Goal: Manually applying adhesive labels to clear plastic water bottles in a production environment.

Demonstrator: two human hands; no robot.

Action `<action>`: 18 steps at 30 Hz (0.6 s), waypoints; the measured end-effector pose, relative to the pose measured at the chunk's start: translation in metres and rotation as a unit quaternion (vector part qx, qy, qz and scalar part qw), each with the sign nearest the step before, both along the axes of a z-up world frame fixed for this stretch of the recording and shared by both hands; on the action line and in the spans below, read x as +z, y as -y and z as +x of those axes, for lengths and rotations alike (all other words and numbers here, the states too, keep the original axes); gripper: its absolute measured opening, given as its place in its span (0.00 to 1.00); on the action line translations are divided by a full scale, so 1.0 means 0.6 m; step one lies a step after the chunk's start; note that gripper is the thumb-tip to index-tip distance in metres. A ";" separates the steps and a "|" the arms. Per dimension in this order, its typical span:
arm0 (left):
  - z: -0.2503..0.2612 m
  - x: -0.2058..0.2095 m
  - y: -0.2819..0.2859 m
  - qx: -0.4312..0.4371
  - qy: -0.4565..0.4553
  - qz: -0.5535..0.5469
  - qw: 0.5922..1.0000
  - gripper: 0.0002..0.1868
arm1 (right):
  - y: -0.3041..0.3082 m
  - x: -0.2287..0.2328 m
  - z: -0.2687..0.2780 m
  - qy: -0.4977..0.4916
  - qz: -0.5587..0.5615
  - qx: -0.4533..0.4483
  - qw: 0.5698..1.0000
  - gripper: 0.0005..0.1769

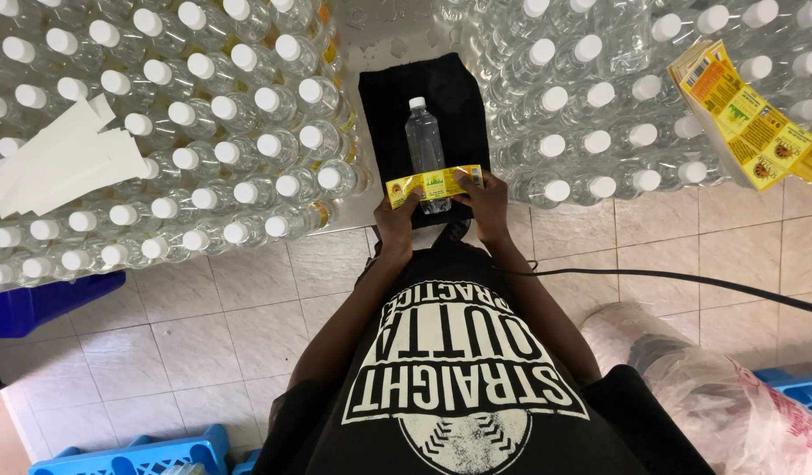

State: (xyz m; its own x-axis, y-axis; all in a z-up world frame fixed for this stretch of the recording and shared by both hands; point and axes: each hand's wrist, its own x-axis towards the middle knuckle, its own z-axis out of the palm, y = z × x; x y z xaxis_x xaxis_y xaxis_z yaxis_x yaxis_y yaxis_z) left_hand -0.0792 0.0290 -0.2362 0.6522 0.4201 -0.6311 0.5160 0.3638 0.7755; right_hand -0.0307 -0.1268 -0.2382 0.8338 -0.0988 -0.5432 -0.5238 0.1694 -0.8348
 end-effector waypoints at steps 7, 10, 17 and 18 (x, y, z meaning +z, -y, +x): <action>0.005 -0.007 0.004 -0.017 -0.008 0.015 1.000 0.19 | -0.009 -0.007 0.000 0.004 -0.054 0.005 0.999 0.25; 0.006 -0.012 -0.003 -0.025 0.017 -0.040 0.999 0.20 | 0.000 -0.015 0.001 0.005 -0.040 0.023 0.999 0.28; 0.018 0.029 -0.014 0.008 0.023 -0.134 0.991 0.25 | -0.039 0.120 -0.003 -0.063 0.026 0.042 0.997 0.54; 0.017 0.047 -0.010 0.014 0.011 -0.142 0.990 0.26 | -0.048 0.140 -0.006 -0.079 0.070 0.013 0.994 0.54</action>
